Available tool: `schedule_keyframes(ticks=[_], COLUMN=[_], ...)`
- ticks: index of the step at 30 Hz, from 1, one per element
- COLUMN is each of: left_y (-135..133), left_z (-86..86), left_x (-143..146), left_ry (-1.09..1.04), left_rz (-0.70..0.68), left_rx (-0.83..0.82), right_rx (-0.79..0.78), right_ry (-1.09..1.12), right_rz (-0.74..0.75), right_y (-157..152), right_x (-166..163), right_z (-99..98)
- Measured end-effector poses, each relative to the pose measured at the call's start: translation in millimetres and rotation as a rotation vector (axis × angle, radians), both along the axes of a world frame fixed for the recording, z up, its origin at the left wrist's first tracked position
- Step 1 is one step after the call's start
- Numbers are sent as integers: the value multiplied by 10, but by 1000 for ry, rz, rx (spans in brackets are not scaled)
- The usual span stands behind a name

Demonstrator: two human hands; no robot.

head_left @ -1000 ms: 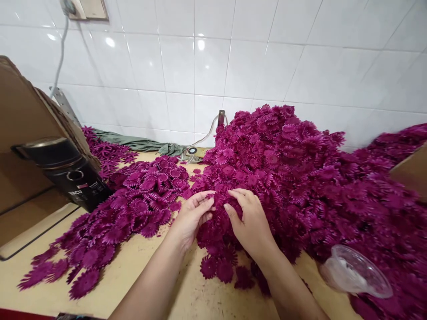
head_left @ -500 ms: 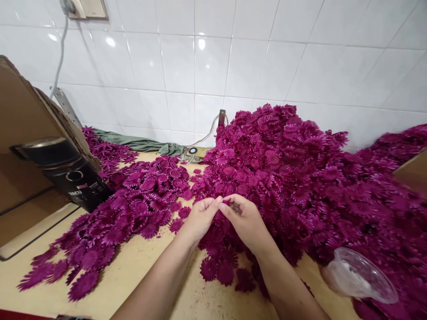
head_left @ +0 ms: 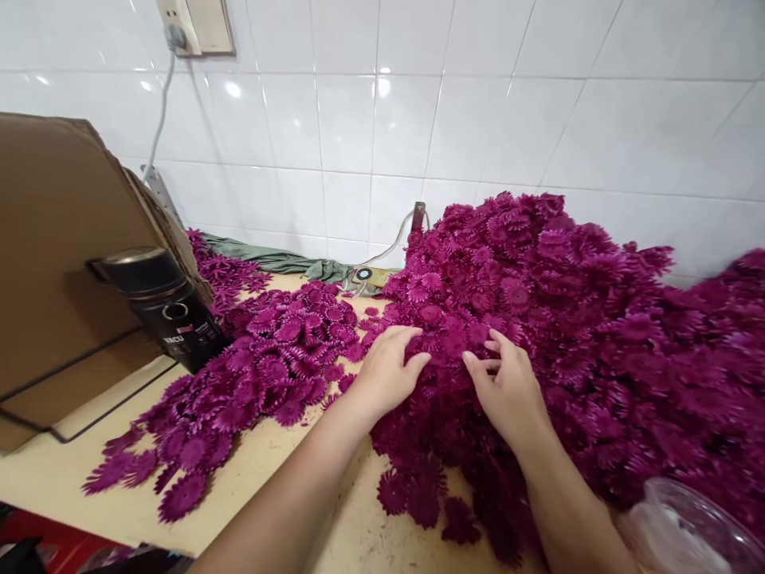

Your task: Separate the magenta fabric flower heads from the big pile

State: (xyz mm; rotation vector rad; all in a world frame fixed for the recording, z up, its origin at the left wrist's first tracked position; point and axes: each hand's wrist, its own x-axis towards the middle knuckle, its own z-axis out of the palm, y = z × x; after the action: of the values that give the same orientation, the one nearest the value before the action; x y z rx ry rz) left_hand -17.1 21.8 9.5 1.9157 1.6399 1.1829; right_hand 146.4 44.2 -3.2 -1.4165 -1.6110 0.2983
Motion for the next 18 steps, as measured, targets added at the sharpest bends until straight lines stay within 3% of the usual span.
schedule_keyframes(ticks=[4, 10, 15, 18], left_y=[205, 598, 730, 724], left_z=[124, 72, -95, -93], left_x=[-359, -1077, -1231, -1265], left_ry=[424, 635, 695, 651], left_rz=[168, 442, 442, 441], left_rx=[5, -90, -98, -81], right_rx=[119, 139, 36, 6], right_ry=[-178, -225, -239, -230], right_rz=[70, 220, 291, 323], right_y=[-134, -281, -346, -352], right_x=[21, 98, 134, 180], right_z=[-3, -22, -117, -181])
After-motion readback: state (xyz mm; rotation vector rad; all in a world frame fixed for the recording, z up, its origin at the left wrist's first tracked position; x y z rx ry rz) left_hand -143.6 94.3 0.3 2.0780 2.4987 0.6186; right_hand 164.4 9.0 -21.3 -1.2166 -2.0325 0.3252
